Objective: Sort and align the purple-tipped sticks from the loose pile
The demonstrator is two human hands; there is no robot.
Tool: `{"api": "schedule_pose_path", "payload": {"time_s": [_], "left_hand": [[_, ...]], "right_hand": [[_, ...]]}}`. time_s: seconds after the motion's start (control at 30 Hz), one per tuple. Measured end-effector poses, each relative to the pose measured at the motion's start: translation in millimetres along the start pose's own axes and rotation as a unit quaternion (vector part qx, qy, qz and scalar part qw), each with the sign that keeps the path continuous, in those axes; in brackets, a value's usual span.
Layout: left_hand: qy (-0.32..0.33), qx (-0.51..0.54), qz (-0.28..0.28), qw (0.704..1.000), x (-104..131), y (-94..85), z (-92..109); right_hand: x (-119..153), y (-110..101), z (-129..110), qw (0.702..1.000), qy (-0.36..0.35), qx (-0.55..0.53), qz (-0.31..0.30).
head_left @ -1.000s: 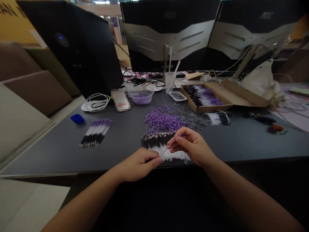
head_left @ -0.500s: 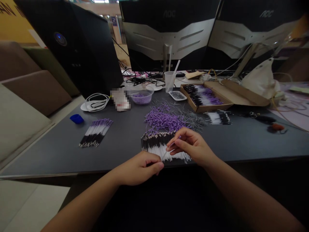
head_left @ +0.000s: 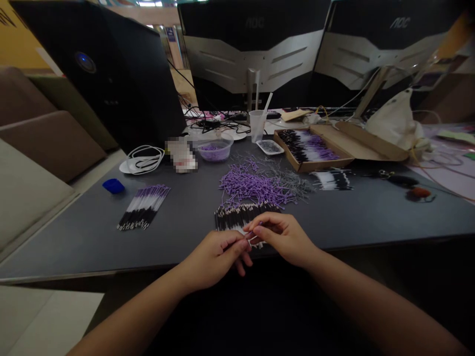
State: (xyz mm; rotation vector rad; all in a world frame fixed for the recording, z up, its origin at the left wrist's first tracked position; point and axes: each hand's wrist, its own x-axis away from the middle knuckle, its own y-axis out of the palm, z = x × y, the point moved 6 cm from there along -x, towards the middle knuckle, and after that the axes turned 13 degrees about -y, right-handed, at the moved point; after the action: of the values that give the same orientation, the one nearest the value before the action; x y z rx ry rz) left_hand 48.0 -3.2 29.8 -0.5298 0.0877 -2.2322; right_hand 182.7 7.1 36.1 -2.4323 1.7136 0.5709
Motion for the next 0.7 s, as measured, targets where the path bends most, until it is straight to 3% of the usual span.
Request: {"api": "schedule_pose_path", "payload": {"time_s": [0.23, 0.37, 0.47, 0.6, 0.63, 0.7], "left_hand": [[0.092, -0.078, 0.040, 0.992, 2.6, -1.1, 11.8], [0.143, -0.192, 0.074, 0.968, 7.9, -7.2, 19.7], [0.192, -0.268, 0.126, 0.936, 12.4, -13.6, 24.2], [0.268, -0.336, 0.242, 0.870, 17.3, -22.6, 28.8], [0.283, -0.352, 0.277, 0.848, 18.6, -24.6, 29.3], [0.305, -0.379, 0.326, 0.810, 20.5, -27.1, 29.0]], "right_hand": [[-0.1, 2.3, -1.0, 1.000, 0.001, 0.005, -0.007], [-4.7, -11.2, -20.5, 0.985, 0.000, 0.153, -0.081], [-11.7, -43.5, -36.7, 0.923, -0.026, 0.361, -0.132], [-21.1, -111.4, -37.2, 0.778, 0.014, 0.621, -0.093], [-22.3, -125.0, -33.1, 0.754, 0.031, 0.649, -0.094], [-23.0, -145.3, -22.1, 0.737, 0.072, 0.664, -0.103]]}}
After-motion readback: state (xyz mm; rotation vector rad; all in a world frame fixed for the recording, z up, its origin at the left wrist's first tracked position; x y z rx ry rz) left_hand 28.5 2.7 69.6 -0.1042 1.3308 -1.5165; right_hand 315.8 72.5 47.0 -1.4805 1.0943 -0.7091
